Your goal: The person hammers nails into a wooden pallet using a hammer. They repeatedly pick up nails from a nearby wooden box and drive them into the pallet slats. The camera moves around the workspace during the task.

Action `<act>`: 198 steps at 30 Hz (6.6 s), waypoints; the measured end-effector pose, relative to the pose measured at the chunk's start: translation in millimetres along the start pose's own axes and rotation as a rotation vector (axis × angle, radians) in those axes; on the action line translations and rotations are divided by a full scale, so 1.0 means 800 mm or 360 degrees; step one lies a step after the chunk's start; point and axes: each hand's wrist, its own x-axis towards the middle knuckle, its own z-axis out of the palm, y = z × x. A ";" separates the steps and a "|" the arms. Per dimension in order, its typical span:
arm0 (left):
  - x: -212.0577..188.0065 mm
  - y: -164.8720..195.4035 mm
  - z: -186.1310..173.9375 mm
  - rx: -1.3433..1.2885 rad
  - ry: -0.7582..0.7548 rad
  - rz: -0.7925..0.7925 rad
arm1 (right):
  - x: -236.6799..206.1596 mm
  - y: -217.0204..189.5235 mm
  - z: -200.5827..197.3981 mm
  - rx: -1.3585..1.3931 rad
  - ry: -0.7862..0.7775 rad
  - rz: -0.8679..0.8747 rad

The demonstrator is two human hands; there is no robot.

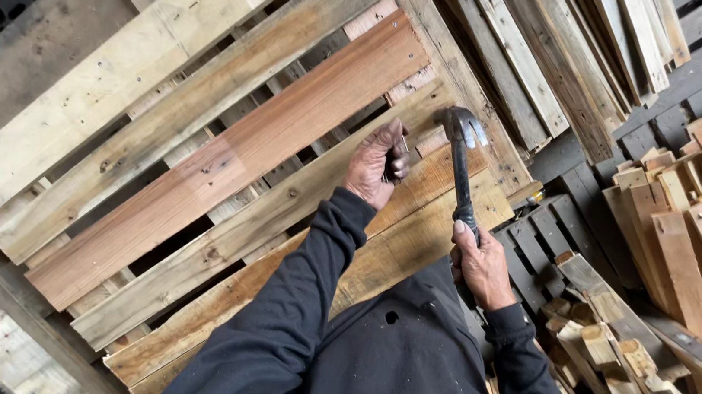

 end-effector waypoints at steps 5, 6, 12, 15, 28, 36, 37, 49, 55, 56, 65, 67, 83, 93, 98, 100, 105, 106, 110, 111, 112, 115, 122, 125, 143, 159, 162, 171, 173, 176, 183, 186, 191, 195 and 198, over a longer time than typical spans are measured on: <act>-0.005 0.020 0.003 -0.0060 -0.0083 -0.0070 | 0.005 0.006 0.005 -0.0164 -0.0013 -0.0029; -0.006 0.025 0.004 -0.0047 -0.0052 -0.0070 | 0.007 0.006 0.005 -0.0095 -0.0034 -0.0019; 0.007 0.053 0.005 0.0190 -0.0010 -0.0003 | 0.006 0.011 0.001 0.0188 -0.0019 0.0102; 0.023 0.054 -0.002 0.0327 -0.0058 0.0024 | -0.003 0.017 0.001 0.0372 0.0012 0.0001; 0.086 -0.026 0.008 0.1644 0.0270 0.1235 | -0.046 0.005 0.075 0.1157 -0.0085 0.0232; 0.091 -0.023 0.011 0.1589 0.0333 0.1437 | -0.038 0.001 0.075 0.1303 -0.0199 0.0353; 0.090 -0.022 0.011 0.1530 0.0292 0.1426 | -0.040 0.003 0.071 0.1318 -0.0180 0.0327; 0.006 -0.011 0.024 0.0980 0.0271 0.0860 | -0.018 0.048 0.005 -0.0237 0.0250 -0.0306; -0.032 0.037 -0.002 0.0785 0.0352 0.0661 | -0.019 0.006 -0.039 -0.1716 0.0114 -0.1098; -0.033 0.047 -0.007 0.0843 0.0343 0.0625 | -0.014 -0.001 -0.038 -0.1925 -0.0006 -0.1001; -0.089 0.079 -0.057 0.3000 0.0389 0.0750 | 0.042 -0.042 -0.011 -0.1851 -0.0245 -0.1476; -0.108 0.077 -0.066 0.3124 0.0480 0.0954 | 0.068 -0.060 -0.005 -0.1573 0.0048 -0.1534; -0.131 0.140 -0.038 0.2998 0.1230 0.0178 | 0.196 -0.108 0.048 -0.0341 0.0236 -0.1156; -0.133 0.130 -0.063 0.3062 0.1168 0.0471 | 0.201 -0.125 0.034 -0.1015 0.0288 -0.1107; -0.155 0.115 -0.071 0.3172 0.0883 0.0925 | 0.156 -0.126 -0.023 -0.0475 0.0006 -0.0761; -0.166 0.098 -0.058 0.3165 0.0858 0.0964 | 0.136 -0.109 -0.036 -0.0643 0.0030 -0.0775; -0.136 0.039 -0.007 0.3255 0.0378 0.0325 | 0.122 -0.059 -0.029 -0.0726 0.0297 -0.0989; -0.123 0.033 -0.001 0.3277 0.0331 0.0147 | 0.124 -0.054 -0.026 -0.0648 0.0290 -0.0984; -0.081 0.028 0.011 0.3413 0.0245 0.0036 | 0.136 -0.052 -0.020 -0.0532 0.0287 -0.1004; -0.076 0.030 0.012 0.3464 0.0249 0.0167 | 0.138 -0.055 -0.020 -0.0550 0.0294 -0.1025; -0.074 0.031 0.014 0.3437 0.0296 0.0156 | 0.142 -0.057 -0.021 -0.0562 0.0286 -0.1017; -0.076 0.032 0.021 0.3353 0.0421 0.0072 | 0.151 -0.061 -0.022 -0.0595 0.0267 -0.0991; -0.080 0.023 0.030 0.3369 0.0513 0.0129 | 0.164 -0.053 -0.025 -0.0589 0.0162 -0.0945; -0.084 0.018 0.025 0.3353 0.0486 0.0259 | 0.165 -0.053 -0.025 -0.0590 0.0170 -0.0905; -0.101 0.014 0.021 0.0662 0.0264 0.0092 | 0.163 -0.037 -0.019 -0.0512 0.0309 -0.1169; -0.102 0.012 0.022 0.0360 -0.0171 -0.0159 | 0.074 -0.086 -0.016 -0.0808 0.0361 -0.1459; -0.096 0.014 0.026 0.0213 -0.0204 -0.0286 | -0.002 -0.088 -0.014 -0.1450 0.0038 -0.1601; -0.072 0.049 0.063 0.0486 -0.0247 -0.0100 | -0.002 -0.021 -0.036 -0.2106 -0.0279 -0.1394; -0.056 0.081 0.069 0.0631 -0.0245 -0.0036 | -0.015 0.008 -0.055 -0.1912 -0.0253 -0.1302; -0.034 0.104 0.070 0.1370 -0.0189 0.0616 | -0.064 0.059 -0.072 -0.1479 -0.0177 -0.0962; 0.011 -0.047 0.053 0.1749 -0.0016 0.0884 | -0.110 0.119 -0.057 0.0250 0.0109 -0.0259; 0.029 -0.093 0.043 0.1983 0.0093 0.1327 | -0.095 0.112 -0.049 0.0384 0.0253 -0.0372; 0.040 -0.099 0.030 0.2291 0.0043 0.1479 | -0.071 0.095 -0.040 -0.0049 0.0343 -0.0346; 0.037 -0.094 0.030 0.2379 -0.0048 0.1446 | -0.069 0.081 -0.035 -0.0059 0.0261 -0.0124; 0.034 -0.093 0.033 0.2465 -0.0122 0.1434 | -0.080 0.067 -0.034 0.0023 0.0276 -0.0235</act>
